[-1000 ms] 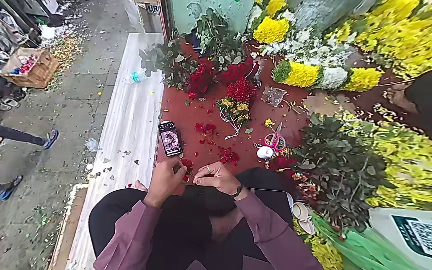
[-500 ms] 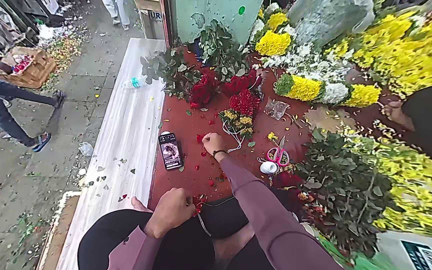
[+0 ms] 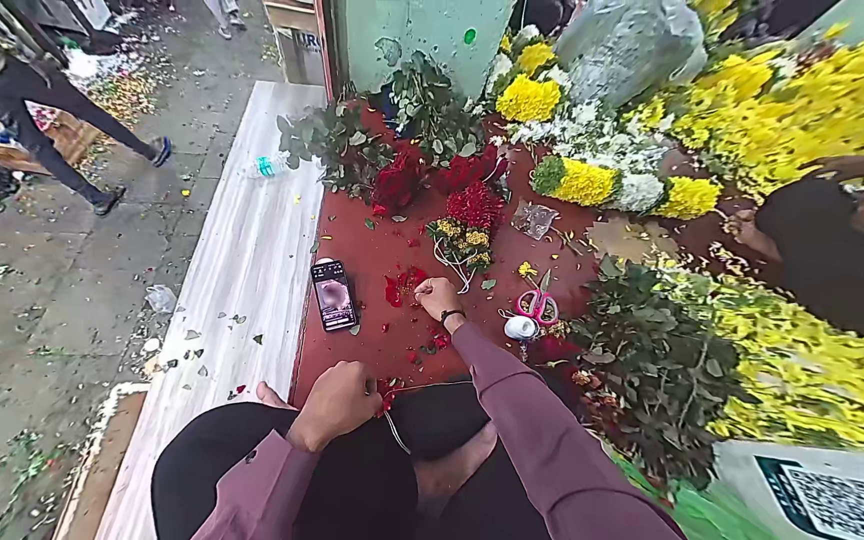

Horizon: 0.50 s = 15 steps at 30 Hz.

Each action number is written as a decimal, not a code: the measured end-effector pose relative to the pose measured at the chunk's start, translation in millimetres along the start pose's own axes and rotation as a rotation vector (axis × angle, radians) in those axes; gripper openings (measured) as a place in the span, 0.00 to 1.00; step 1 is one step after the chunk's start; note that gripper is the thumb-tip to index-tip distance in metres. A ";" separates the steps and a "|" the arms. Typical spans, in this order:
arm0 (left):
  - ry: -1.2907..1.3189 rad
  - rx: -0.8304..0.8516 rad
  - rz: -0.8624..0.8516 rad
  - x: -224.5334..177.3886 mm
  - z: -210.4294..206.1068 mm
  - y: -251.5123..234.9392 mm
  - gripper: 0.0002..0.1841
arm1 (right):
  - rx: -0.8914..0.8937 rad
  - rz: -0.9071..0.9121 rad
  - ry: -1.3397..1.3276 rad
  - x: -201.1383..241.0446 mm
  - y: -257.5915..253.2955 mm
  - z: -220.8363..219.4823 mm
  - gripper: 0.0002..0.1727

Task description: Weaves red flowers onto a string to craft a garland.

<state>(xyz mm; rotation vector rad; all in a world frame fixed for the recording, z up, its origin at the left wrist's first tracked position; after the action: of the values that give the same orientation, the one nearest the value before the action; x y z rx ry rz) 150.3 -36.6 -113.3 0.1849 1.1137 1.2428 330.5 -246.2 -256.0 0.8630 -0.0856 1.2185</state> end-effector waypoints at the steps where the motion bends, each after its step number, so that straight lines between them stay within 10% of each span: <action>1: 0.000 -0.004 0.002 -0.3 -1.0 0.2 0.12 | 0.010 -0.009 -0.004 -1.3 1.0 -1.5 0.08; 7: 0.059 -0.036 0.090 17.4 -0.4 -6.6 0.11 | 0.010 -0.116 0.106 17.1 -7.8 -36.8 0.22; 15: 0.257 -0.141 0.179 35.3 18.3 1.9 0.12 | 0.019 -0.009 -0.214 25.9 15.1 -18.8 0.14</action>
<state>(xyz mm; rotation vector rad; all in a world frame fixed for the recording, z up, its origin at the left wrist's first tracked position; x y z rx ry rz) 159.5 0.9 -123.0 0.0174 1.2446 1.5311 320.5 -213.2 -248.1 1.0078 -0.2431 1.1173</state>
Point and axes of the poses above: each hand's wrist, its own y-axis away from the middle knuckle, its own z-axis out of the back of the hand, x = y × z, the point moved 10 cm from there along -y, towards the middle knuckle, and after that the axes turned 4 degrees about -z, right-handed, at the moved point
